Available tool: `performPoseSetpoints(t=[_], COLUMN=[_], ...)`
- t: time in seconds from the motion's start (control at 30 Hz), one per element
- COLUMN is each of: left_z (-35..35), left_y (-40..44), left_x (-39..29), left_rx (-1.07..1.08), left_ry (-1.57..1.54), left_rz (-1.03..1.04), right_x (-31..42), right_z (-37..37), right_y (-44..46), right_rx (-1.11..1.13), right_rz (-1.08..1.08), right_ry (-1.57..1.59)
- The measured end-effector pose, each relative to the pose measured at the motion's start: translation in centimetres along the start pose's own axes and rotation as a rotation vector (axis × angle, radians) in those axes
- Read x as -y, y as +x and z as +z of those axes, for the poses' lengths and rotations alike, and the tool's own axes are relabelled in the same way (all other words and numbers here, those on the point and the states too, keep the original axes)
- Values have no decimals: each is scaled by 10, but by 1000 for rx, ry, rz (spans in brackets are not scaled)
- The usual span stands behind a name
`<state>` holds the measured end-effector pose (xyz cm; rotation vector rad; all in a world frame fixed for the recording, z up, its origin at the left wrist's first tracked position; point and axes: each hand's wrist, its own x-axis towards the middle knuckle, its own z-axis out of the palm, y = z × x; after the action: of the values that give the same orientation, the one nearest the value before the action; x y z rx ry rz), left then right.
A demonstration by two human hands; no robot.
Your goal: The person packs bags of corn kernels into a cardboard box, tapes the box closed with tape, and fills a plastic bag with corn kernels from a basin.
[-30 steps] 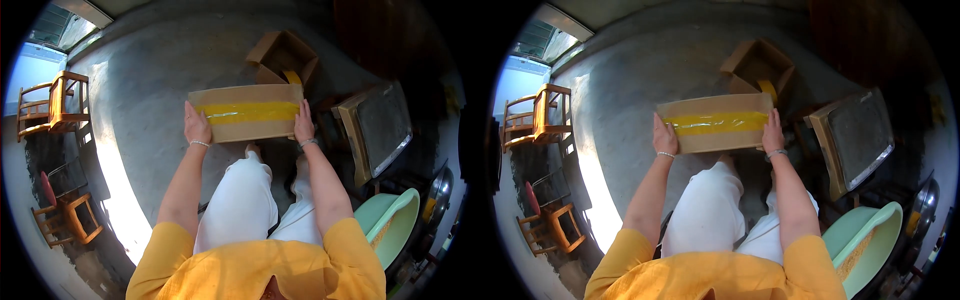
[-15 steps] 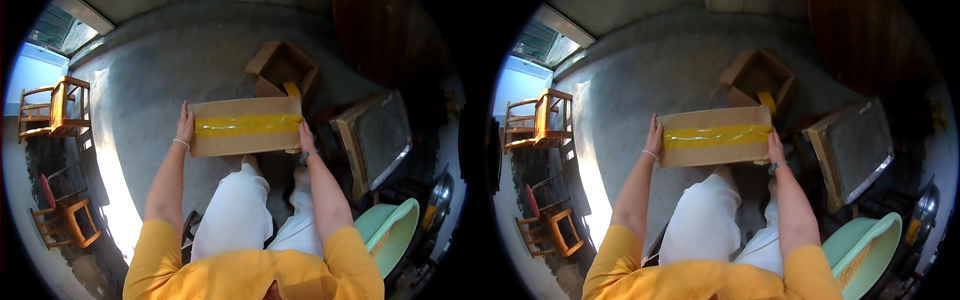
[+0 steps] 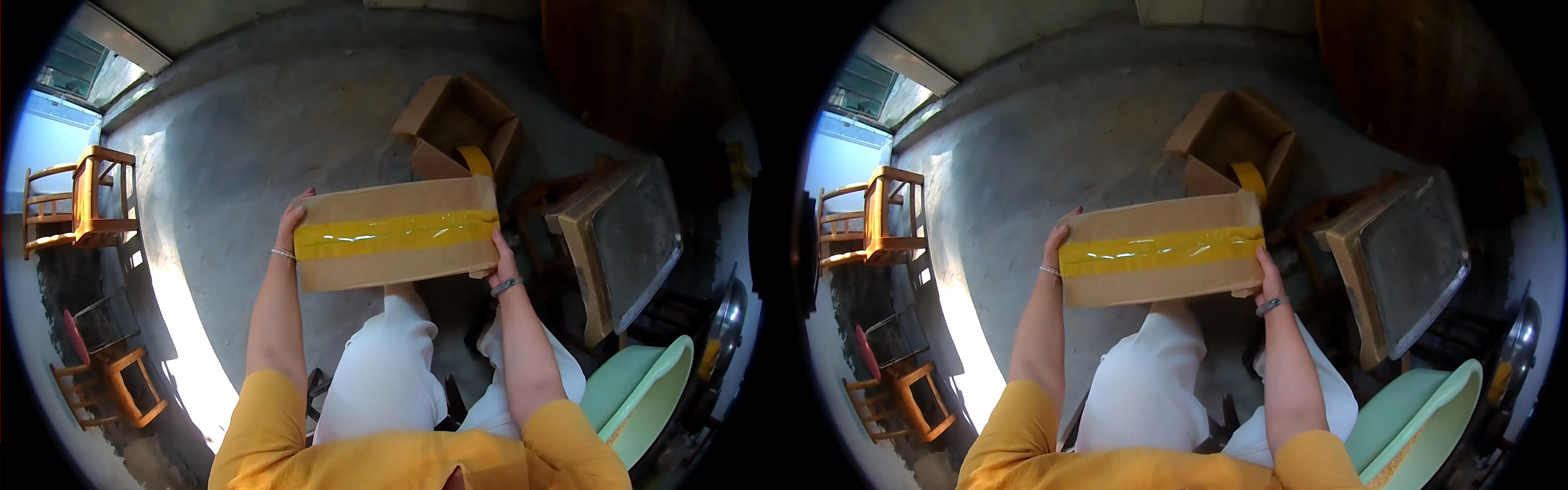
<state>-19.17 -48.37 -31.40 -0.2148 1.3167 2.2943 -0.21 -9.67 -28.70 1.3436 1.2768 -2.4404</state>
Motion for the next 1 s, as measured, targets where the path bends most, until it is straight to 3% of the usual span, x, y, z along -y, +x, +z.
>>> performPoseSetpoints(t=[0.33, 0.63, 0.87, 1.0], left_z=[-15, -14, -64, -96], left_y=[2, -27, -98, -180], left_x=[8, 15, 9, 1], left_rx=[-35, -75, -222, -501], left_ry=[108, 166, 98, -6], left_rz=[93, 161, 299, 323], right_x=[-12, -20, -17, -43], right_z=[-12, -6, 58, 113], right_y=[5, 2, 3, 2], right_rx=[149, 59, 326, 509], right_rz=[-79, -70, -15, 98], right_ry=[144, 155, 77, -16])
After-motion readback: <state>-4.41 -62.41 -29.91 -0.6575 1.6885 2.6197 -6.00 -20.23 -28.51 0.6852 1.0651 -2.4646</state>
